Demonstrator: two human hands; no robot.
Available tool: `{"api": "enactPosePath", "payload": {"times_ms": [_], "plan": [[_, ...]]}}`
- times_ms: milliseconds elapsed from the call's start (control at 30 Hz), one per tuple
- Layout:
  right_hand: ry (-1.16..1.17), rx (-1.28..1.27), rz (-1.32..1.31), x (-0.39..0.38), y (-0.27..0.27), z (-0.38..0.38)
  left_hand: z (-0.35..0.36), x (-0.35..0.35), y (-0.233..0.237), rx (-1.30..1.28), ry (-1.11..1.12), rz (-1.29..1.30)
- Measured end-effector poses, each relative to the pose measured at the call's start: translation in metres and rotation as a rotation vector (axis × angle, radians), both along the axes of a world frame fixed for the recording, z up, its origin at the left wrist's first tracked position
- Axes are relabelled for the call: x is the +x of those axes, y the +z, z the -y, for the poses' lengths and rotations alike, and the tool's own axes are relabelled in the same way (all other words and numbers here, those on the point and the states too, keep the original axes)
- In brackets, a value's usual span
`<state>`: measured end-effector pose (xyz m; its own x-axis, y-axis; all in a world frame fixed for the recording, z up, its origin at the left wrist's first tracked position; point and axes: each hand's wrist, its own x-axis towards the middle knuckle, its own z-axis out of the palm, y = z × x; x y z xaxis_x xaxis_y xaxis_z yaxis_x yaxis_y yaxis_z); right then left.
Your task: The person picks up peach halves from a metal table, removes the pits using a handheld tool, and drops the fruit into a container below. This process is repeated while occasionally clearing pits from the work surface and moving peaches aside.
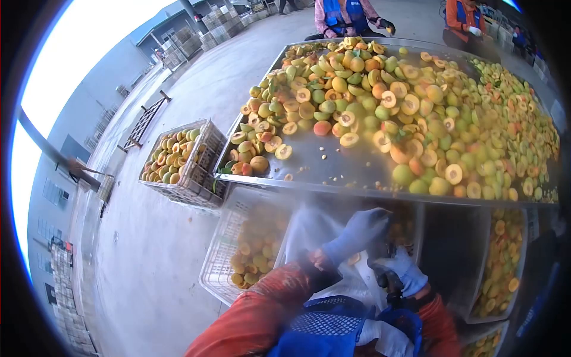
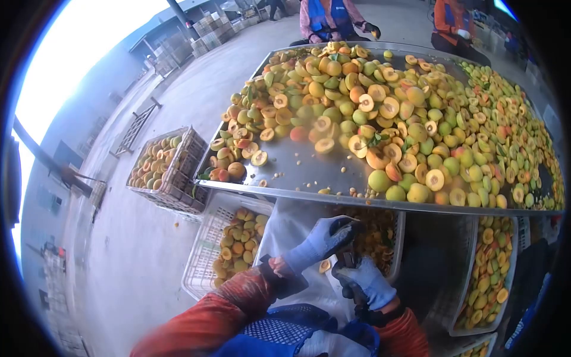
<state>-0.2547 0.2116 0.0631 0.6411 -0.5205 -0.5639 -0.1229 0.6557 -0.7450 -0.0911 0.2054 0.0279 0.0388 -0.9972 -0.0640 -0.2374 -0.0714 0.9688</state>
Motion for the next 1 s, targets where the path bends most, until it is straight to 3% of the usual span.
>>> {"api": "enactPosePath", "payload": {"times_ms": [67, 200, 300, 367, 467, 567, 733, 800, 867, 900, 933, 967, 1000], "plan": [[-0.016, -0.043, -0.068, 0.002, -0.010, 0.002, 0.004, -0.003, -0.004, 0.027, 0.066, 0.211], [0.106, 0.078, 0.083, -0.002, -0.011, 0.009, 0.002, -0.013, -0.002, -0.071, 0.185, 0.177], [0.113, -0.159, 0.095, -0.005, -0.007, 0.011, 0.009, -0.012, -0.004, -0.085, 0.147, 0.182], [0.057, 0.013, 0.021, -0.008, 0.008, 0.008, 0.015, -0.008, -0.009, -0.035, 0.040, 0.108], [0.160, 0.116, 0.179, -0.022, -0.050, 0.011, 0.018, -0.009, 0.004, -0.029, -0.065, 0.314], [0.057, 0.069, 0.081, -0.017, -0.008, 0.009, 0.018, -0.009, 0.031, 0.025, -0.171, 0.432], [0.133, 0.272, 0.187, -0.038, -0.042, 0.012, 0.024, -0.012, 0.030, -0.013, -0.173, 0.257], [0.149, 0.294, 0.156, -0.037, -0.032, 0.012, 0.023, -0.017, 0.039, 0.147, -0.230, 0.182], [0.232, -0.369, 0.100, -0.029, -0.012, 0.009, 0.019, -0.032, 0.010, 0.217, -0.166, 0.293], [0.234, -0.370, 0.100, -0.031, -0.016, 0.012, 0.015, -0.040, -0.003, -0.026, -0.002, 0.354], [0.208, -0.068, 0.108, -0.037, -0.024, 0.014, 0.012, -0.045, -0.007, -0.270, 0.162, 0.410], [0.179, 0.236, 0.114, -0.042, -0.033, 0.015, 0.012, -0.047, -0.012, -0.277, 0.183, 0.348], [0.179, 0.237, 0.113, -0.044, -0.043, 0.015, 0.016, -0.045, -0.017, -0.276, 0.183, 0.347]]}}
